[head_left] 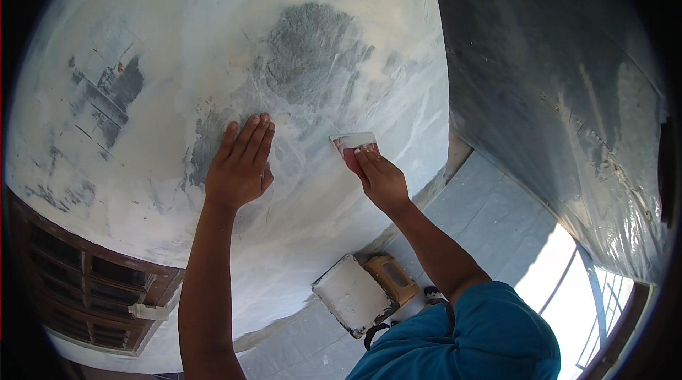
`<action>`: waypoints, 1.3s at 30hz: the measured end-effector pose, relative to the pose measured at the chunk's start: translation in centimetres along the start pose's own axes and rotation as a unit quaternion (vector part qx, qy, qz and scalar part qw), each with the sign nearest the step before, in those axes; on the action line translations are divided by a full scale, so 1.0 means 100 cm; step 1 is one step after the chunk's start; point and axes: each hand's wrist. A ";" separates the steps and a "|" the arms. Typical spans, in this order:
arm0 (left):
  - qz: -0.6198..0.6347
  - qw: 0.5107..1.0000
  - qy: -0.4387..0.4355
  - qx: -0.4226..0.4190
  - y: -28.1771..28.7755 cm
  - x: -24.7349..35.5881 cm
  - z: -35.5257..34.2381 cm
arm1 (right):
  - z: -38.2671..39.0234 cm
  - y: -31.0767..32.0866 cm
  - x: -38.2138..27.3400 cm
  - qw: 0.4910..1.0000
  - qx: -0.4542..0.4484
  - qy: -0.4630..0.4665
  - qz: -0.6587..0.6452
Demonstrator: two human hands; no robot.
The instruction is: Applying and smoothing plaster or joint compound onto a wall using a putty knife or scraper.
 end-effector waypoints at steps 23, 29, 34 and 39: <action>0.013 1.000 0.004 0.018 -0.004 0.000 0.000 | -0.096 0.034 0.002 0.987 0.131 -0.094 0.026; 0.026 1.000 -0.001 0.013 -0.007 0.005 -0.004 | -0.107 -0.026 0.024 0.985 0.144 -0.036 0.088; 0.023 1.000 0.000 0.000 -0.002 -0.001 -0.002 | 0.021 -0.029 -0.026 1.000 -0.015 0.007 -0.021; 0.026 1.000 0.000 -0.007 -0.004 -0.002 -0.001 | 0.017 0.040 -0.008 0.990 0.008 -0.136 -0.040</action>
Point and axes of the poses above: each hand's wrist, its own z-axis away from the middle knuckle, its own y-axis out of the back of the hand, x = y × z, and after that the axes turned 14 degrees about x, right-handed
